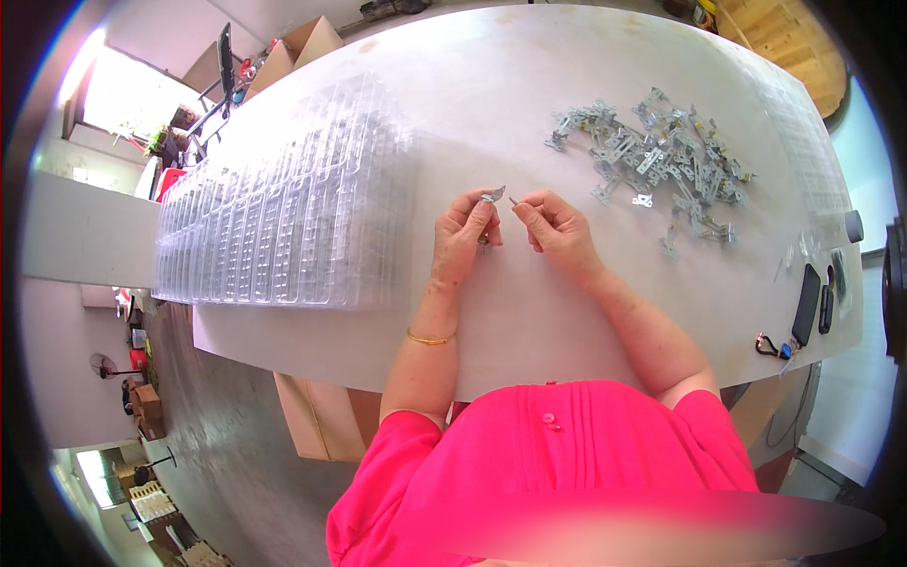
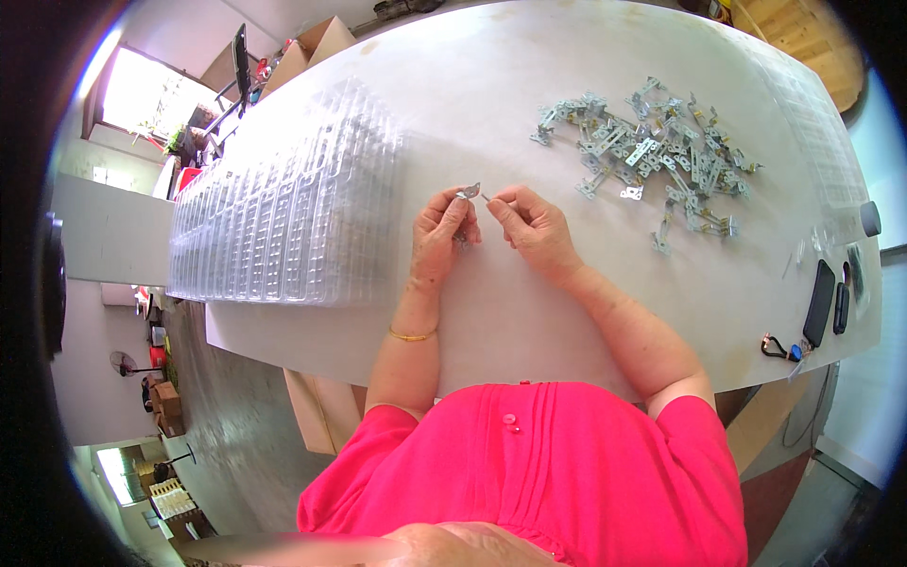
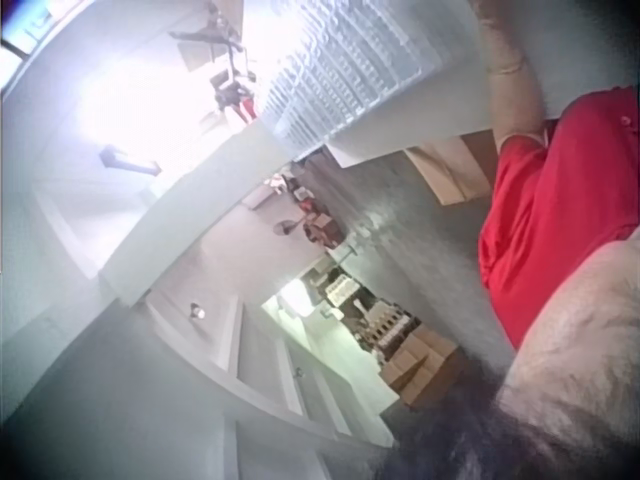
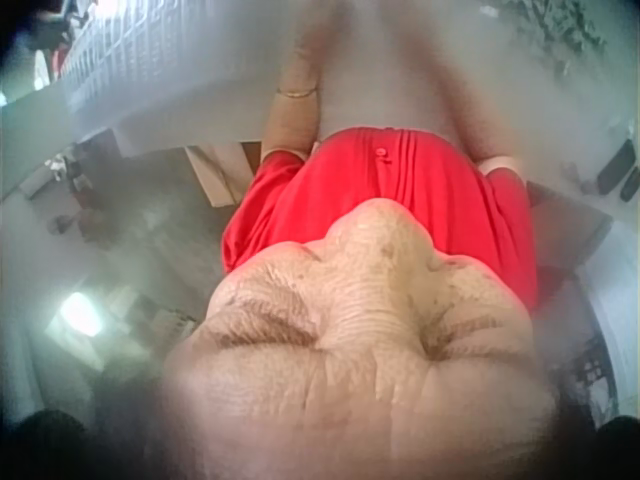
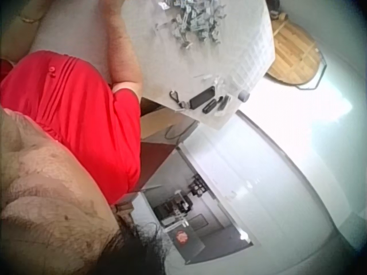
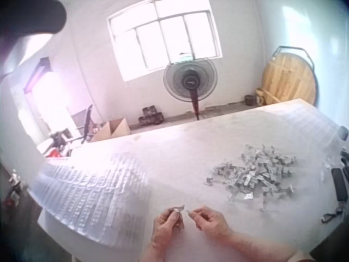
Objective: Assembling small metal hinge-like components and placing them into a plastic organizer tray.
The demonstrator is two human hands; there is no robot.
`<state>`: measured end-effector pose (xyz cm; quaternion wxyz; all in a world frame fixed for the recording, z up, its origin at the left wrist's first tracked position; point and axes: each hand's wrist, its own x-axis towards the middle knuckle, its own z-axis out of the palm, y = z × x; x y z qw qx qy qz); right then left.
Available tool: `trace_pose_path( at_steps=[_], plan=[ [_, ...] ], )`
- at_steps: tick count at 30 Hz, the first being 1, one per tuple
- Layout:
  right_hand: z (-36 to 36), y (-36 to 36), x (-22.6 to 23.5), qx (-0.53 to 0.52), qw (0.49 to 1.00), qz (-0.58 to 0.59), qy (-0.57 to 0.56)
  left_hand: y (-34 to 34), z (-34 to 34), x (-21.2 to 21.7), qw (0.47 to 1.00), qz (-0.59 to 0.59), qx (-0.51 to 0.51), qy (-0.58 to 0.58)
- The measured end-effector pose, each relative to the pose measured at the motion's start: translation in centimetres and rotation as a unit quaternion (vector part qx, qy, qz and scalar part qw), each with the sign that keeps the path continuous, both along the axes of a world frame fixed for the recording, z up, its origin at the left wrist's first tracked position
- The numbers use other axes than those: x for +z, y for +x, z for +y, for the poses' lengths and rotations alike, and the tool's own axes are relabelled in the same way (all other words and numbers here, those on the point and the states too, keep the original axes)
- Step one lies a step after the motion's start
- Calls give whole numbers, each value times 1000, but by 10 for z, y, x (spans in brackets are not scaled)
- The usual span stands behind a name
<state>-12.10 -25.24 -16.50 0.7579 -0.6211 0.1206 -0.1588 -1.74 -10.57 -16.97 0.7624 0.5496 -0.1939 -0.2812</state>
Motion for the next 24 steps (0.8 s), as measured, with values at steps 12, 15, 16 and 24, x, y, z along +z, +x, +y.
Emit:
trace_pose_path(
  at_steps=[12, 15, 16, 24],
  plan=[
    [2, -2, 9, -27, 994, 11, -101, -4, 0, 7, 995, -66, -4, 71],
    [2, -3, 9, -35, 988, -1, -151, -6, -1, 9, 990, -89, 18, 105],
    [1, -3, 9, -41, 986, -7, -159, -6, -3, 8, 990, -90, 18, 105],
    [5, -2, 9, -30, 985, -15, -169, -10, -5, -2, 960, -240, 14, 141]
  ],
)
